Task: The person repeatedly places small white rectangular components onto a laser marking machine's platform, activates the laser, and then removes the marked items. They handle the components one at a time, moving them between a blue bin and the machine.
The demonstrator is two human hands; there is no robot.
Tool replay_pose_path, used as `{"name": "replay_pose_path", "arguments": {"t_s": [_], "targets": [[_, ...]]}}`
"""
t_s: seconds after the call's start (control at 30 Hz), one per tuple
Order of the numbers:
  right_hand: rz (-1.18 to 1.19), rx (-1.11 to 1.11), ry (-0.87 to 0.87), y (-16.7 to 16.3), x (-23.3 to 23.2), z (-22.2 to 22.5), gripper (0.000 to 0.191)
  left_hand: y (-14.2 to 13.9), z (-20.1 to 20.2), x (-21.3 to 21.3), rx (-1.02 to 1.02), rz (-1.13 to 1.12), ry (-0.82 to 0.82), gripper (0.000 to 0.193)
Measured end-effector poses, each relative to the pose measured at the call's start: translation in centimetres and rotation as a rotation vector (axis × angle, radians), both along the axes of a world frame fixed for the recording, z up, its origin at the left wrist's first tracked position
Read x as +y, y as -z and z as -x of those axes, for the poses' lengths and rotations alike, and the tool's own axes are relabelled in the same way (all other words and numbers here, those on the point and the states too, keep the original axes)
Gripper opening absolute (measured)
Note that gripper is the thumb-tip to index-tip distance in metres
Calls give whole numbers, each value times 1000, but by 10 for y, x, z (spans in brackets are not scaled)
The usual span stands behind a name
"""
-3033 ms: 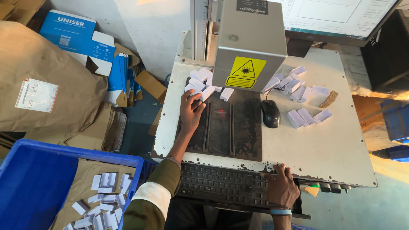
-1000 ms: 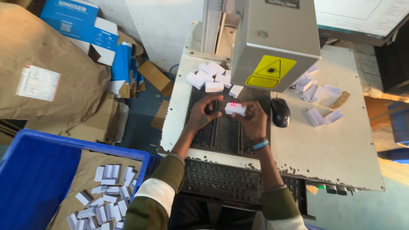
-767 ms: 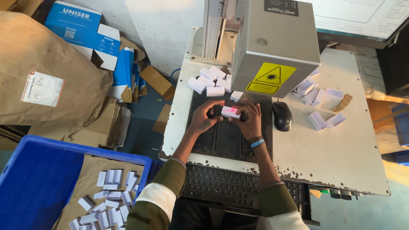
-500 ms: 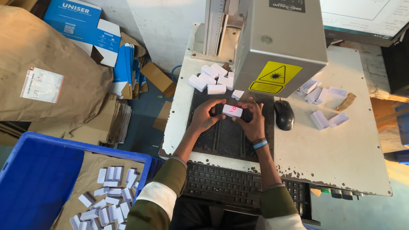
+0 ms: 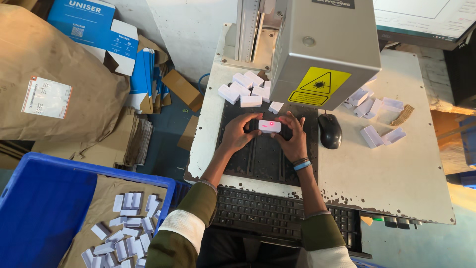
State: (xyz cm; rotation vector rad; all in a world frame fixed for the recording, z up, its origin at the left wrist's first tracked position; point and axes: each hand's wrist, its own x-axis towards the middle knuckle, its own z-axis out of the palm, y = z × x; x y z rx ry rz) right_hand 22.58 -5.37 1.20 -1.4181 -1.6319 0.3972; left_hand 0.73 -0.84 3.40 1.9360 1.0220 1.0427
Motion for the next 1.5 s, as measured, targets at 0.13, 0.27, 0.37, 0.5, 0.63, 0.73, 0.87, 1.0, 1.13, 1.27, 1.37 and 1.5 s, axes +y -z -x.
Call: {"name": "replay_pose_path", "arguments": {"t_s": [0.13, 0.27, 0.37, 0.5, 0.63, 0.73, 0.87, 1.0, 1.13, 1.27, 1.37, 1.5], "targets": [[21, 31, 9, 0, 0, 1, 68, -1, 0, 0, 12, 9, -5, 57], [5, 20, 8, 1, -1, 1, 75, -5, 0, -2, 18, 27, -17, 58], [3, 20, 4, 2, -1, 1, 76, -9, 0, -3, 32, 101, -31, 58], [6, 20, 12, 4, -1, 0, 76, -11, 0, -4, 34, 99, -29, 59], [8, 11, 15, 3, -1, 0, 75, -10, -1, -3, 44, 102, -33, 59], [5, 10, 10, 2, -1, 0, 74, -9, -1, -3, 39, 94, -33, 58], [22, 10, 16, -2, -2, 1, 71, -10, -1, -4, 38, 78, -26, 58], [17, -28, 16, -5, -2, 2, 54, -11, 0, -4, 55, 120, -31, 59], [27, -15, 13, -6, -2, 2, 53, -12, -1, -4, 29, 97, -27, 59], [21, -22, 9, -4, -2, 2, 51, -13, -1, -4, 42, 133, -24, 60], [2, -32, 8, -3, -1, 2, 52, -15, -1, -5, 39, 115, -21, 60], [0, -49, 24, -9, -2, 4, 54, -17, 0, -6, 9, 79, -12, 59]]}}
